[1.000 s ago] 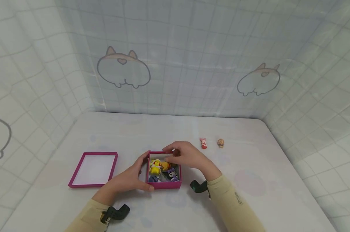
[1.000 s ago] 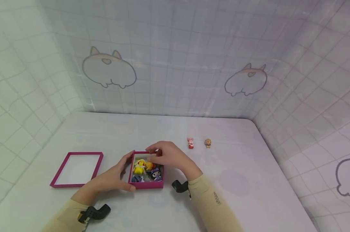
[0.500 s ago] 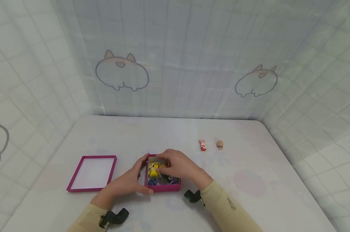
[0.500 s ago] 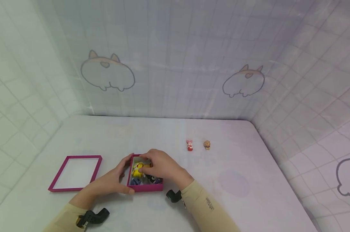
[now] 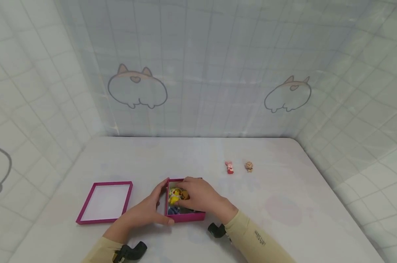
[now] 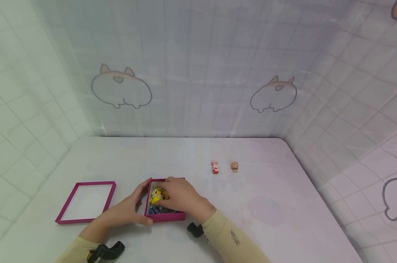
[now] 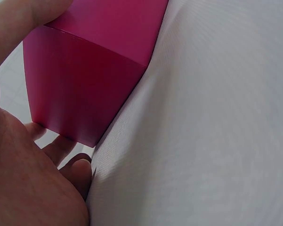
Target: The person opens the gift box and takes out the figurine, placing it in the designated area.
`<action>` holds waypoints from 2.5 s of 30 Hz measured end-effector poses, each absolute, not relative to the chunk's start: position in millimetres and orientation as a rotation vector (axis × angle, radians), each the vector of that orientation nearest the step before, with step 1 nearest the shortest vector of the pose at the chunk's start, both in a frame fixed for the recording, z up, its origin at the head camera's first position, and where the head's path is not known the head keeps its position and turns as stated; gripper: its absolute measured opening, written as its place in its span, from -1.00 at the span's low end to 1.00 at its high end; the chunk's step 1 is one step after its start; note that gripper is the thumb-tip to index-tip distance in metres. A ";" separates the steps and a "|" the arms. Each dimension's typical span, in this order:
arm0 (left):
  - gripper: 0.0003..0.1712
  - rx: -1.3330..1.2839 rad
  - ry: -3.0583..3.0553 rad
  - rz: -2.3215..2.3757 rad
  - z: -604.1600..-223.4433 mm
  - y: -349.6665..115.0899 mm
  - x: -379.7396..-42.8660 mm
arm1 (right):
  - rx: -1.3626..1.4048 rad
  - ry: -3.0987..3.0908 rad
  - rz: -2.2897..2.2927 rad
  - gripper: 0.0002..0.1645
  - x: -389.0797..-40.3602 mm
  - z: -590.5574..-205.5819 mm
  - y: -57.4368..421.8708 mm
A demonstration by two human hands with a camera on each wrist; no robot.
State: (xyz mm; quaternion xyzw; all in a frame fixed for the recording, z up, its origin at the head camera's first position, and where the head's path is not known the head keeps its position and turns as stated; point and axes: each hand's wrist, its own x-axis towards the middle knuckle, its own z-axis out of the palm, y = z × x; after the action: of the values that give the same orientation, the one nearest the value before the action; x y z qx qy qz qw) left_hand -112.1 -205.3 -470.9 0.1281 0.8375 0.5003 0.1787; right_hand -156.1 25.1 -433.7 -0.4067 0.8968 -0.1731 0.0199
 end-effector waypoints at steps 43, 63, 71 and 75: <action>0.48 0.352 2.322 1.437 -464.9 -207.1 -110.4 | -1.243 2.885 -0.182 -0.37 -151.4 -434.2 13.1; 0.50 0.344 2.318 1.434 -463.2 -206.9 -113.3 | -1.165 2.806 -0.489 -0.28 -155.8 -430.4 18.1; 0.48 0.333 2.315 1.431 -462.9 -207.2 -112.6 | -1.126 2.765 -0.566 -0.28 -157.3 -430.4 19.6; 0.49 0.330 2.325 1.416 -463.5 -207.5 -111.4 | -1.084 2.687 -0.676 -0.30 -157.8 -428.1 22.8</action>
State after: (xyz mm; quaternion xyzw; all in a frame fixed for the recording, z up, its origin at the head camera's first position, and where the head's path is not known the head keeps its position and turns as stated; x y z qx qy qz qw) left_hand -111.4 -207.5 -463.5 0.1180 0.8310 0.5062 0.1984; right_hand -157.8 22.8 -428.1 -0.3630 0.9000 -0.2266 0.0831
